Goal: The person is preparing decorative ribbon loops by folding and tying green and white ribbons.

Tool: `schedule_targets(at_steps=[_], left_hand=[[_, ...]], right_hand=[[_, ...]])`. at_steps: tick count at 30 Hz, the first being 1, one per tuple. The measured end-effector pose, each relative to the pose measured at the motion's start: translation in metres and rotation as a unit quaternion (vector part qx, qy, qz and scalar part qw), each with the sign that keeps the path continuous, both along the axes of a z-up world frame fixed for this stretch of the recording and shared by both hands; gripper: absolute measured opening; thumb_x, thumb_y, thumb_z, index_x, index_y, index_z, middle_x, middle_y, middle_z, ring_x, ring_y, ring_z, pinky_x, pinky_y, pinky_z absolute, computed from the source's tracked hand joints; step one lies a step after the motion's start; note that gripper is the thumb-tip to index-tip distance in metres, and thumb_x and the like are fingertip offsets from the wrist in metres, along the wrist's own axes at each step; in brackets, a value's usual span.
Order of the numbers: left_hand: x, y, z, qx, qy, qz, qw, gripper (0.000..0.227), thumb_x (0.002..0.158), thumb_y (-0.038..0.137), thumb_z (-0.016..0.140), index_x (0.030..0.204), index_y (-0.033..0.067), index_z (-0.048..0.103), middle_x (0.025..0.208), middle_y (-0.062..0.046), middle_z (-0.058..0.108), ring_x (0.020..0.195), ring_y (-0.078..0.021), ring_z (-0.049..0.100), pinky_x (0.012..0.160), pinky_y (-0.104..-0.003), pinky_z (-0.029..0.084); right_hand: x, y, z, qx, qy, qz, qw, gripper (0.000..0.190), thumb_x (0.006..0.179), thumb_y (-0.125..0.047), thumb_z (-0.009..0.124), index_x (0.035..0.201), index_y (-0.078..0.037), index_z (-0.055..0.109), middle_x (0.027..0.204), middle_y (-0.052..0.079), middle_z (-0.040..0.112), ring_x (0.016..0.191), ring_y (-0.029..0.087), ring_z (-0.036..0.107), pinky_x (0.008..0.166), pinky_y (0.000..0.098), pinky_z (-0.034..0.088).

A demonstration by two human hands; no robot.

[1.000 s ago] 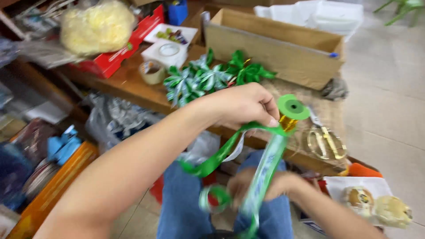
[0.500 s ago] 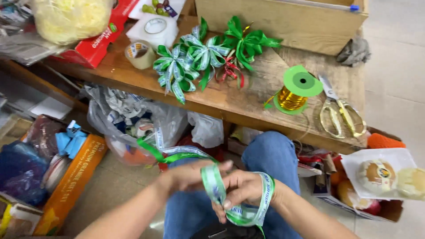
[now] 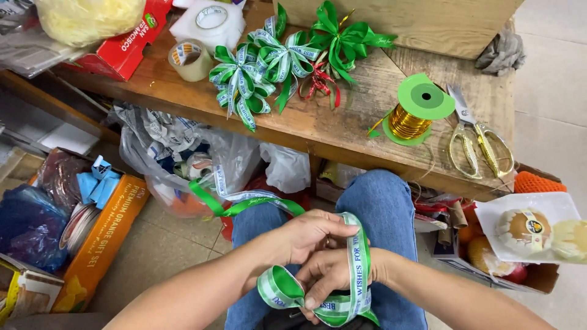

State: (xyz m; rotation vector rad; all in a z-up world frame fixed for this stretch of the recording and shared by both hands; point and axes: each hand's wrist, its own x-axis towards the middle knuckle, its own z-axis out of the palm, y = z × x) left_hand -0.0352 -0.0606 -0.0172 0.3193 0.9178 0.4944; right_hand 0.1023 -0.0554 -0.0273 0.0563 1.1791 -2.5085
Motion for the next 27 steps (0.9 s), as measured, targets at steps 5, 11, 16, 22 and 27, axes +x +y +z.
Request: schedule_targets(at_steps=[5,11,16,22,27], left_hand=[[-0.006,0.006,0.02,0.088,0.101,0.055,0.989,0.012,0.084,0.012,0.086,0.082,0.0072,0.075,0.079,-0.009,0.078,0.066,-0.0183,0.073,0.063,-0.029,0.061],[-0.027,0.0,0.083,0.3,0.173,0.14,0.928,0.011,0.095,0.012,0.08,0.094,0.0013,0.078,0.081,-0.005,0.073,0.08,-0.0112,0.07,0.076,-0.028,0.064],[-0.034,0.005,0.018,0.295,0.207,0.176,0.916,0.014,0.097,0.013,0.078,0.102,0.0004,0.078,0.085,-0.006,0.073,0.082,-0.0104,0.067,0.075,-0.03,0.065],[-0.031,0.006,-0.009,0.292,0.271,0.212,0.893,0.039,0.088,0.015,0.087,0.121,0.0057,0.067,0.082,-0.006,0.073,0.08,-0.0105,0.065,0.08,-0.027,0.057],[-0.028,0.008,0.01,0.307,0.35,0.173,0.868,0.032,0.089,0.016,0.082,0.11,0.0151,0.058,0.069,-0.006,0.072,0.065,-0.013,0.061,0.067,-0.029,0.046]], right_hand=[[0.007,0.001,-0.007,0.04,-0.048,-0.069,0.996,0.03,0.097,-0.027,0.077,0.107,0.001,0.072,0.101,0.012,0.075,0.094,0.019,0.073,0.088,0.0287,0.06],[0.02,0.008,0.034,0.034,-0.224,-0.511,0.829,0.027,0.093,0.004,0.066,0.114,0.021,0.069,0.09,0.022,0.066,0.079,0.03,0.061,0.081,0.0455,0.054],[0.047,0.017,-0.004,0.039,-0.172,-0.607,0.774,0.015,0.093,-0.007,0.074,0.103,0.005,0.073,0.085,0.009,0.067,0.079,0.019,0.062,0.078,0.0368,0.053],[0.05,0.018,0.005,0.113,-0.163,-0.618,0.761,0.019,0.092,-0.01,0.075,0.103,0.006,0.077,0.089,0.014,0.073,0.083,0.023,0.069,0.079,0.038,0.054],[0.054,0.031,0.0,0.093,-0.202,-0.579,0.784,0.022,0.091,-0.01,0.073,0.103,0.008,0.076,0.096,0.023,0.077,0.091,0.035,0.071,0.086,0.0458,0.056]])
